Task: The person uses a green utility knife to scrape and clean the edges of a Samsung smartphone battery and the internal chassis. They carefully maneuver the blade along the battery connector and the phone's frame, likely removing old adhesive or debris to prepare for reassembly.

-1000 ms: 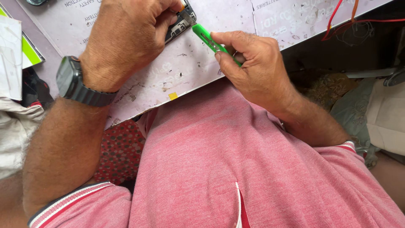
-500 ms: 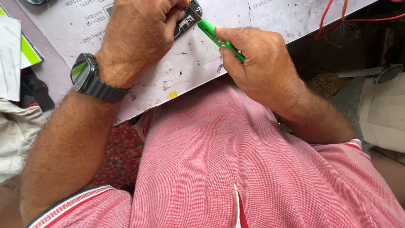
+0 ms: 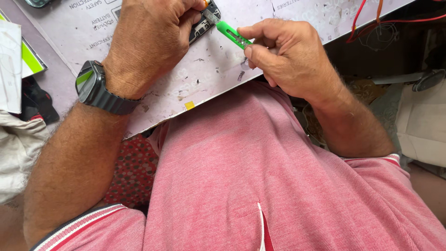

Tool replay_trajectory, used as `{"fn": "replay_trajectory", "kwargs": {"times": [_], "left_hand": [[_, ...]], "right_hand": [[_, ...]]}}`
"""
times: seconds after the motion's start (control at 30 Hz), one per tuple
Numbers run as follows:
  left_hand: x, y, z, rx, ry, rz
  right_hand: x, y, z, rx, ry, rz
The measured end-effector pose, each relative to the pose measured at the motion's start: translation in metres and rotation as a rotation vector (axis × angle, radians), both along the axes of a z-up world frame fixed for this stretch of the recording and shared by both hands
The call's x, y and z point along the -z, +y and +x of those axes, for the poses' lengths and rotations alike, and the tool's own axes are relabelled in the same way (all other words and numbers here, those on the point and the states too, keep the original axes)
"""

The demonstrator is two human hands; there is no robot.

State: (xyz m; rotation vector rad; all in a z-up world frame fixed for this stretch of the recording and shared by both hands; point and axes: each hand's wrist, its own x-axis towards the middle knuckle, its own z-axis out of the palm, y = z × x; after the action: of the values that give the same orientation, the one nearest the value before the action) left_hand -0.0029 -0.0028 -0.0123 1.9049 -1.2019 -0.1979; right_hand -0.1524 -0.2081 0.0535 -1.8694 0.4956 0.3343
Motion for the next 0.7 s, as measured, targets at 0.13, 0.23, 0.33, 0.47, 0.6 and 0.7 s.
{"fn": "replay_trajectory", "kwargs": {"times": [0.13,0.23,0.33,0.47,0.6,0.7], "left_hand": [[-0.006,-0.001,0.0,0.002,0.007,-0.011],[-0.008,-0.003,0.0,0.001,-0.014,-0.027],[-0.004,-0.001,0.0,0.006,-0.023,-0.012],[-0.002,0.0,0.002,0.022,-0.017,0.0],[-0.004,0.001,0.004,0.029,-0.006,0.011],[-0.005,0.001,0.004,0.034,0.027,0.021]], "right_hand": [[0.005,-0.002,-0.001,0.035,0.017,0.078],[0.005,-0.004,-0.002,0.038,0.015,0.119],[0.007,-0.004,-0.003,0.059,0.008,0.182],[0.011,-0.006,-0.005,0.039,-0.022,0.176],[0.016,-0.004,-0.009,0.038,-0.055,0.15],[0.017,-0.004,-0.013,0.035,-0.065,0.125]]}}
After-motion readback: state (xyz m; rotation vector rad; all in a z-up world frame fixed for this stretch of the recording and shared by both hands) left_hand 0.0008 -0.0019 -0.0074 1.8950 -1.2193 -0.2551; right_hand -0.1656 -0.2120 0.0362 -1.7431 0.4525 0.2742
